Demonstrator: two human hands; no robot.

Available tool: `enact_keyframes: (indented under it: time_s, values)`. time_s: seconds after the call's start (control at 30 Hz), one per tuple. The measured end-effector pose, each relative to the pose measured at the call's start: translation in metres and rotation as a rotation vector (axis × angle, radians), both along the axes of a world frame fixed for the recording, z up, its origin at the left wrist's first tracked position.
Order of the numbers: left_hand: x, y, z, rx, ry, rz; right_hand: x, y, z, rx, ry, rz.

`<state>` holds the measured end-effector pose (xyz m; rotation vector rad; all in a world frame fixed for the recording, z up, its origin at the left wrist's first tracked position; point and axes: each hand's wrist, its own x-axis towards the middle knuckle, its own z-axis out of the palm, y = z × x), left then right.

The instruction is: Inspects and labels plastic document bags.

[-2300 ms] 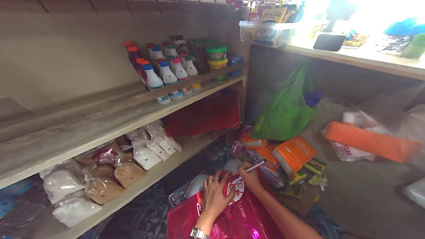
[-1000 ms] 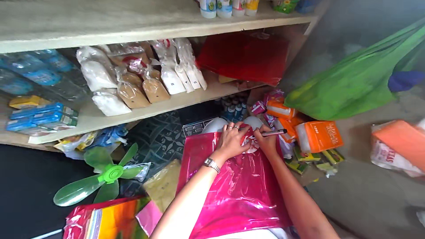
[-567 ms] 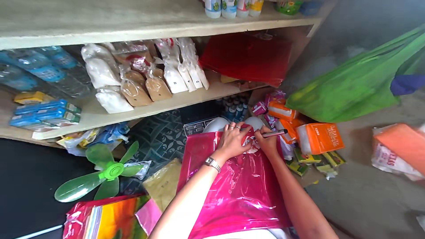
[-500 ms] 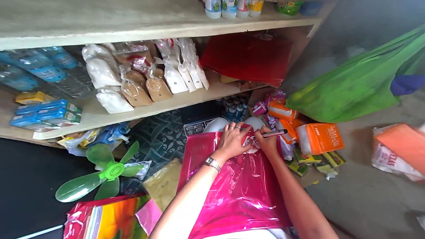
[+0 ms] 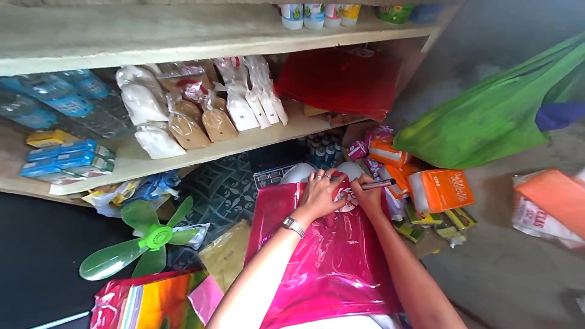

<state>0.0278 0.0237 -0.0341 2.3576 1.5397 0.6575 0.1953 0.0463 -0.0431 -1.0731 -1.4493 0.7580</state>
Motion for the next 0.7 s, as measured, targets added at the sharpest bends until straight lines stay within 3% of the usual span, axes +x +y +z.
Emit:
enact_keyframes:
  time_s: [0.43,0.53,0.6,0.7]
  values:
    - [0.000,0.000,-0.001,0.002,0.002,-0.001,-0.001,-0.001,0.004,-0.024,-0.012,0.002]
    - [0.000,0.000,-0.001,0.006,-0.005,-0.002,0.002,0.001,0.004,-0.061,0.133,0.000]
    - [-0.002,0.000,-0.002,0.024,-0.068,-0.019,0.009,0.003,0.010,-0.168,0.279,-0.001]
    - [-0.007,-0.005,0.007,0.082,-0.386,-0.069,0.021,-0.008,0.034,-0.212,0.327,0.047]
